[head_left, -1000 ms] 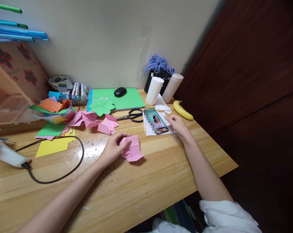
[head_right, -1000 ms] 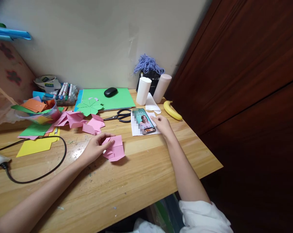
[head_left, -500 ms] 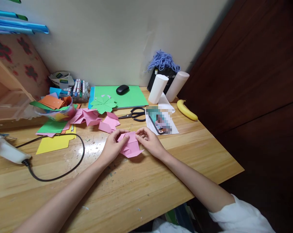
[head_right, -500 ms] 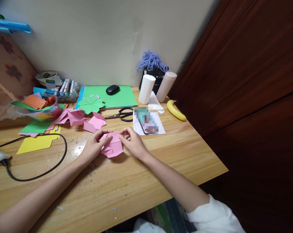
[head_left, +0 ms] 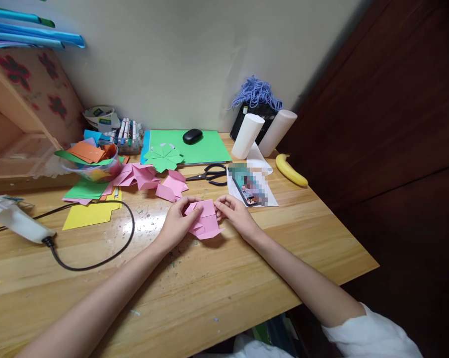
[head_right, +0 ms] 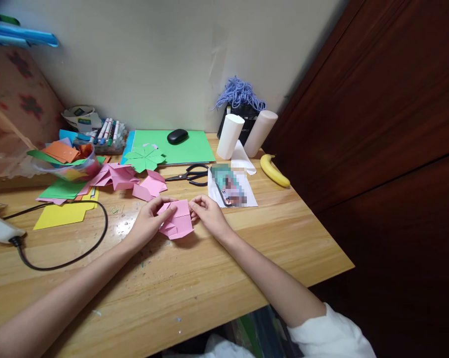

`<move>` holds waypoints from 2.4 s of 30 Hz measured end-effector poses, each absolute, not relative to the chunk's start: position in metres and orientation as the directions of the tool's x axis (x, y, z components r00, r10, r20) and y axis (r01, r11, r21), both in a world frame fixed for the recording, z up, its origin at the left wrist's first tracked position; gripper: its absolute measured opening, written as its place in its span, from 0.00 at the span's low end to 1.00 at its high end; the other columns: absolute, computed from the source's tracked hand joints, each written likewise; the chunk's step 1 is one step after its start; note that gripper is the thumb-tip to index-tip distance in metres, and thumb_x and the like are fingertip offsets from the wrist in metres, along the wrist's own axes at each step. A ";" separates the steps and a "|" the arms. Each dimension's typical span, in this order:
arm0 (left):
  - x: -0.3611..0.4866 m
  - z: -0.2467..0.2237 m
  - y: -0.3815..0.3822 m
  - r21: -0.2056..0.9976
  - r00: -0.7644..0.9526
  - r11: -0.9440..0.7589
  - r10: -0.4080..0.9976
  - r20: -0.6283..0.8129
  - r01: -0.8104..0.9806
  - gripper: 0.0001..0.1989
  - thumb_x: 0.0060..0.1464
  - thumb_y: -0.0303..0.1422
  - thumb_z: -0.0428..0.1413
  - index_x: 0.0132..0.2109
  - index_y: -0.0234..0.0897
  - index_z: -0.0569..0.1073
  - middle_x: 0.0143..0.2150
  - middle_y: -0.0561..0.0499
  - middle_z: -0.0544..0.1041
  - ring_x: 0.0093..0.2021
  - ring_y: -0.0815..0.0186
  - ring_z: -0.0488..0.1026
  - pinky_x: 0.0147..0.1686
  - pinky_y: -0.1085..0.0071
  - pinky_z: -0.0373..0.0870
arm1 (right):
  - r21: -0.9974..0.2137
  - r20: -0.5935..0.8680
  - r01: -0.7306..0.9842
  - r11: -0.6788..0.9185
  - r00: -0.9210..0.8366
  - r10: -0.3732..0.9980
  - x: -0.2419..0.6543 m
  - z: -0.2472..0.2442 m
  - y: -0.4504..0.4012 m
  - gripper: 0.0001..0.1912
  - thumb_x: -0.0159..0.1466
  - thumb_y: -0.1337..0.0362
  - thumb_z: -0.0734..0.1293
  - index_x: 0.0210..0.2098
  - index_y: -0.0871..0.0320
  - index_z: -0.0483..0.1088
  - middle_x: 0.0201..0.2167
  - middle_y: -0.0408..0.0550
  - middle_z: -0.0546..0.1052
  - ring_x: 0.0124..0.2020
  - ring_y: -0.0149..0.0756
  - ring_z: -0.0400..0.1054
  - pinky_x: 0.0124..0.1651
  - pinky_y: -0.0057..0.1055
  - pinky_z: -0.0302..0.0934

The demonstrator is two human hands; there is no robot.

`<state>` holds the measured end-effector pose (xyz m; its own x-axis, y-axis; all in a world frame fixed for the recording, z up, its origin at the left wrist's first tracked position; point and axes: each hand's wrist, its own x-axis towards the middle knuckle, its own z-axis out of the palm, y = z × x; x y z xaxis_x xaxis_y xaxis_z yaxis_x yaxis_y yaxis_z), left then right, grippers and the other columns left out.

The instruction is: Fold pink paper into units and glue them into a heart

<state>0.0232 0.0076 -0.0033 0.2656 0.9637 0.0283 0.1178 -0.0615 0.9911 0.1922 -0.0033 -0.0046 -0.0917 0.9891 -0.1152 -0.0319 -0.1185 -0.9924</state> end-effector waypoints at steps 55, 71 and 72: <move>0.025 -0.004 0.005 0.982 0.287 -0.137 0.953 0.095 0.128 0.12 0.49 0.36 0.53 0.41 0.34 0.70 0.41 0.46 0.73 0.41 0.62 0.70 0.42 0.66 0.66 | -0.993 -0.066 0.108 -0.056 -0.091 0.994 0.202 0.004 -0.003 0.12 0.51 0.57 0.68 0.30 0.59 0.68 0.27 0.45 0.71 0.27 0.30 0.64 0.27 0.27 0.59; 0.024 -0.005 0.005 0.978 0.303 -0.162 0.946 0.115 0.134 0.11 0.49 0.35 0.53 0.40 0.34 0.70 0.40 0.46 0.73 0.39 0.63 0.70 0.40 0.67 0.66 | -0.981 -0.192 -0.008 -0.193 -0.071 0.979 0.202 0.008 -0.002 0.13 0.51 0.56 0.68 0.29 0.60 0.68 0.25 0.42 0.70 0.25 0.26 0.64 0.28 0.24 0.62; 0.025 -0.005 0.005 0.979 0.305 -0.158 0.946 0.111 0.131 0.11 0.49 0.35 0.53 0.40 0.33 0.69 0.40 0.46 0.73 0.40 0.63 0.70 0.41 0.67 0.66 | -0.982 -0.190 -0.010 -0.191 -0.063 0.980 0.202 0.007 -0.002 0.13 0.51 0.57 0.68 0.29 0.60 0.68 0.25 0.43 0.71 0.25 0.26 0.64 0.28 0.24 0.62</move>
<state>0.0246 0.0054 -0.0047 0.3047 0.9459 0.1114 0.1310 -0.1575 0.9788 0.2020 -0.0021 0.0074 -0.0626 0.9798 -0.1900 -0.0100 -0.1910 -0.9815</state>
